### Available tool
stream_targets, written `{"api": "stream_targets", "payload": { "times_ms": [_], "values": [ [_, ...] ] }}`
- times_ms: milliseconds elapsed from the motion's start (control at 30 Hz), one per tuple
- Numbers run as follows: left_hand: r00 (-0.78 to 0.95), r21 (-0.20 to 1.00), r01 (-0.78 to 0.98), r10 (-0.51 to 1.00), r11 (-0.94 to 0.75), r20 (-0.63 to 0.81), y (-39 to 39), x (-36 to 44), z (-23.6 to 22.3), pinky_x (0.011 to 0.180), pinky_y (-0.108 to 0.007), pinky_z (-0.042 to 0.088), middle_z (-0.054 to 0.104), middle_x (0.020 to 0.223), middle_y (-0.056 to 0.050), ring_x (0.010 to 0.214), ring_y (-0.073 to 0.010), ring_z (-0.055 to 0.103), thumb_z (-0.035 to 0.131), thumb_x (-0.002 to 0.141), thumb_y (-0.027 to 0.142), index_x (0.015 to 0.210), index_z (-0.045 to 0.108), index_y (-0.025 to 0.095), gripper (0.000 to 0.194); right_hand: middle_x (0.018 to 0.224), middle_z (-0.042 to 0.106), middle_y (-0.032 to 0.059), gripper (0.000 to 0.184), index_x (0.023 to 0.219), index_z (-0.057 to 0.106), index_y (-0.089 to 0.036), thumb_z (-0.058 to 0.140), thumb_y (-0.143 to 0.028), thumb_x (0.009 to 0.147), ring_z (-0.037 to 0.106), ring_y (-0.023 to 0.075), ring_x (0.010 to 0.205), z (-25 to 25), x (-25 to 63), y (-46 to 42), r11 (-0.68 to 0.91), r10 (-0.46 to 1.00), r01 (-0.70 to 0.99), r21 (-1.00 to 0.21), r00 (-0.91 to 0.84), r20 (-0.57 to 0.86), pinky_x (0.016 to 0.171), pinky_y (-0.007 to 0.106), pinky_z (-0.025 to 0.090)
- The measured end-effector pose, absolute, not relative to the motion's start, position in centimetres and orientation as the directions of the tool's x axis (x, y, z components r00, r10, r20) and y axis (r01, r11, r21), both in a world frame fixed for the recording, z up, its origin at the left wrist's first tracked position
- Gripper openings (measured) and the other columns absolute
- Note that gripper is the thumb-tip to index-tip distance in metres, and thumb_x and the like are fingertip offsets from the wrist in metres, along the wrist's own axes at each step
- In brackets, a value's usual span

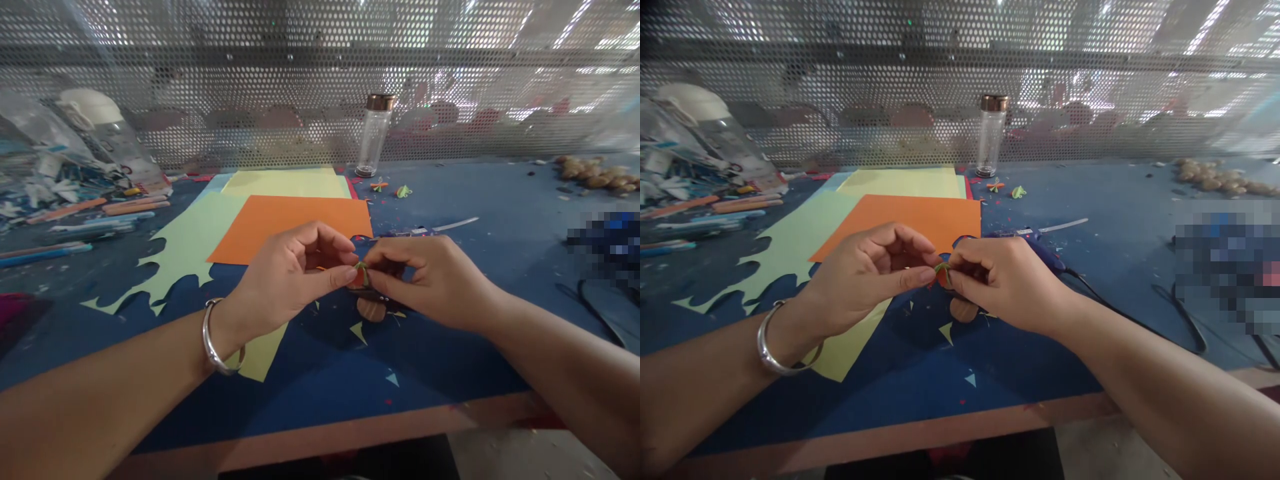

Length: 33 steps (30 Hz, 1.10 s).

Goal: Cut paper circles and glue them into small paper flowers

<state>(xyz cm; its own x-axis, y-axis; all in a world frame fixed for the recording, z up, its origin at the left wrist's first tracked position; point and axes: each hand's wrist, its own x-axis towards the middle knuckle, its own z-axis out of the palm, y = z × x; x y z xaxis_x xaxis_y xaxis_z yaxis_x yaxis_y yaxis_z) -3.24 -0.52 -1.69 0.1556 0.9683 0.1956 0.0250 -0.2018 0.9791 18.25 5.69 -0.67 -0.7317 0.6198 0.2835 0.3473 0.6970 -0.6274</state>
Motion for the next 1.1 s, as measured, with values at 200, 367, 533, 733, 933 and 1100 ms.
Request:
{"api": "stream_targets", "payload": {
  "times_ms": [200,367,533,733,933,1100],
  "values": [
    [0.147,0.962,0.101,0.96,-0.254,0.238,-0.69,-3.02,-1.78,0.082,-0.025,0.059,0.074,0.097,-0.003,0.088,-0.0134,0.072,0.076,0.085,0.021,0.097,0.066,0.017,0.016,0.067,0.066,-0.0024,0.011,0.082,0.069,-0.018,0.062,-0.023,0.091,0.057,0.009,0.057,-0.61,18.24,5.63,0.714,0.606,0.34,-0.612,-0.738,0.297,0.056,0.02,0.044],
    [0.158,0.902,0.288,0.945,-0.321,0.286,-1.21,-2.87,-1.86,0.08,-0.026,0.06,0.074,0.098,-0.003,0.088,-0.0143,0.073,0.065,0.088,0.012,0.101,0.066,0.018,0.014,0.066,0.064,-0.0025,0.013,0.078,0.066,-0.019,0.061,-0.021,0.09,0.056,0.009,0.056,-0.63,18.15,5.65,0.735,0.591,0.342,-0.586,-0.746,0.305,0.055,0.021,0.044],
    [0.164,0.844,0.396,0.932,-0.363,0.325,-1.29,-2.82,-1.55,0.078,-0.024,0.059,0.074,0.096,-0.001,0.084,-0.0124,0.072,0.065,0.087,0.011,0.1,0.066,0.019,0.016,0.07,0.067,-0.0026,0.01,0.082,0.069,-0.019,0.061,-0.019,0.089,0.059,0.0086,0.059,-0.71,18.14,5.7,0.762,0.578,0.347,-0.547,-0.745,0.334,0.057,0.021,0.044],
    [0.221,0.865,0.359,0.932,-0.351,0.287,-1.23,-2.96,-1.45,0.077,-0.027,0.057,0.073,0.098,-0.002,0.084,-0.0133,0.07,0.063,0.088,0.012,0.104,0.065,0.019,0.017,0.072,0.067,-0.0026,0.006,0.083,0.068,-0.019,0.064,-0.017,0.087,0.061,0.009,0.06,-0.66,18.07,5.44,0.765,0.566,0.333,-0.551,-0.755,0.33,0.057,0.02,0.045],
    [0.129,0.966,0.207,0.983,-0.157,0.132,-0.92,-2.99,-1.52,0.08,-0.03,0.057,0.07,0.095,-0.002,0.087,-0.0147,0.068,0.072,0.082,0.015,0.1,0.064,0.018,0.02,0.076,0.072,-0.0005,0.01,0.089,0.072,-0.019,0.062,-0.019,0.091,0.065,0.0118,0.064,-0.54,18.09,5.37,0.802,0.538,0.337,-0.494,-0.767,0.35,0.061,0.023,0.046],
    [0.041,0.999,0.047,0.999,-0.011,0.009,-0.37,-3.13,-1.52,0.076,-0.027,0.057,0.069,0.087,-0.001,0.082,-0.0135,0.066,0.078,0.08,0.019,0.101,0.061,0.017,0.027,0.075,0.072,0.0003,0.014,0.09,0.072,-0.017,0.058,-0.017,0.094,0.066,0.012,0.066,-0.48,17.99,5.21,0.807,0.515,0.312,-0.502,-0.788,0.338,0.064,0.024,0.047]
  ]
}}
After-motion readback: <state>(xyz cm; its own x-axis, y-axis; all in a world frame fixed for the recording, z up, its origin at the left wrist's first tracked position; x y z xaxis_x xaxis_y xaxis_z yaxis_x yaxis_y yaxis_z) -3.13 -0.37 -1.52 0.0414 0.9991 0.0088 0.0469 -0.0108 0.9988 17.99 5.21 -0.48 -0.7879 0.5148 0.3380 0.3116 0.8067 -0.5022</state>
